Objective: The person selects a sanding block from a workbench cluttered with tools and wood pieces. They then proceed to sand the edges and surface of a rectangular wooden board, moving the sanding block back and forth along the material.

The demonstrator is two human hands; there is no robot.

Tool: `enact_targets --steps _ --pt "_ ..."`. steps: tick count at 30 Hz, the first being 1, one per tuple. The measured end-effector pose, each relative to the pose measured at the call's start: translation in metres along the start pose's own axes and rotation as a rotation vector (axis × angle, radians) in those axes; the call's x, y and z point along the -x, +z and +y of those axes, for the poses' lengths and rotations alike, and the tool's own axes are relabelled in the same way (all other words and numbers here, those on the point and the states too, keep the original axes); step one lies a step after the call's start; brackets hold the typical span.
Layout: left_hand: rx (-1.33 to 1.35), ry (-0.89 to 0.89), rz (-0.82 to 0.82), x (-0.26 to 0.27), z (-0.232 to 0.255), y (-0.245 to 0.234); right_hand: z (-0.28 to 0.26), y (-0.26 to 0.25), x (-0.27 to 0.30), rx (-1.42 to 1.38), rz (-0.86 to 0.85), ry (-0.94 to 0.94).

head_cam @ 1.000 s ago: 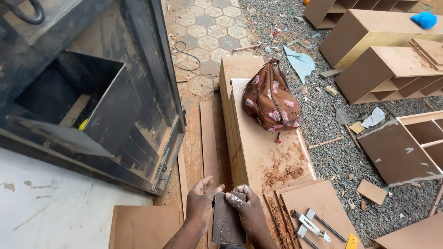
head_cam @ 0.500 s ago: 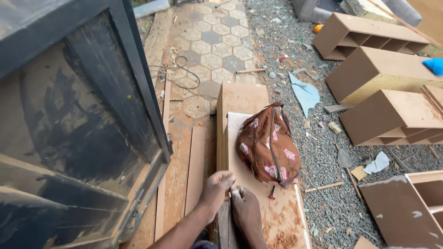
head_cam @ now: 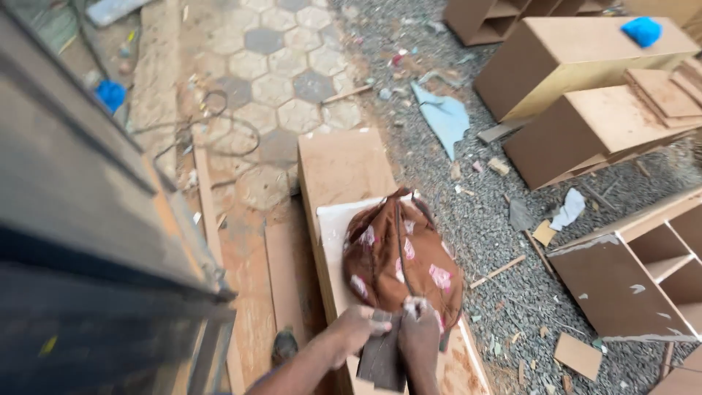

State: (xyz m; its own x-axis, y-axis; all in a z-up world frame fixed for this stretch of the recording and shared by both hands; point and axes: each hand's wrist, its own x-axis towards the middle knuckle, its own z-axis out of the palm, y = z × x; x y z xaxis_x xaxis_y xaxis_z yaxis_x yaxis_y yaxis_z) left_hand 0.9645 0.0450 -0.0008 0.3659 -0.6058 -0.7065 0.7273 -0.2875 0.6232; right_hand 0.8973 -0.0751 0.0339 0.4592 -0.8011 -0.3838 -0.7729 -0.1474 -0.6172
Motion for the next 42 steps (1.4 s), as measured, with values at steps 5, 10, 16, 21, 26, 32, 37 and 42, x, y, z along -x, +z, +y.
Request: enact_targets --steps 5,10,16,21,26,32,37,42 --pt "-0.076 -0.138 0.071 0.014 0.063 -0.027 -0.029 0.030 -0.011 -0.112 -0.022 -0.043" --pt "-0.206 -0.129 0.105 -0.019 0.125 -0.064 -0.073 0.051 -0.048 -0.237 0.020 0.028" --pt "-0.068 -0.041 0.287 -0.095 0.173 -0.090 -0.112 0.067 -0.106 -0.496 -0.044 0.240" --pt "-0.283 -0.015 0.190 -0.140 0.237 -0.087 -0.135 0.084 -0.194 -0.656 0.044 0.029" --pt "-0.315 -0.070 0.277 -0.146 0.318 -0.080 -0.140 0.105 -0.260 -1.304 -0.005 0.426" --pt "-0.403 -0.197 0.104 -0.193 0.351 -0.054 -0.203 0.066 -0.233 -1.577 -0.044 0.476" --pt "-0.405 -0.412 -0.240 -0.252 0.344 -0.059 -0.256 0.052 -0.213 -1.389 0.139 0.433" --pt "-0.334 -0.583 -0.710 -0.294 0.383 -0.077 -0.246 0.048 -0.221 -0.594 0.261 0.547"
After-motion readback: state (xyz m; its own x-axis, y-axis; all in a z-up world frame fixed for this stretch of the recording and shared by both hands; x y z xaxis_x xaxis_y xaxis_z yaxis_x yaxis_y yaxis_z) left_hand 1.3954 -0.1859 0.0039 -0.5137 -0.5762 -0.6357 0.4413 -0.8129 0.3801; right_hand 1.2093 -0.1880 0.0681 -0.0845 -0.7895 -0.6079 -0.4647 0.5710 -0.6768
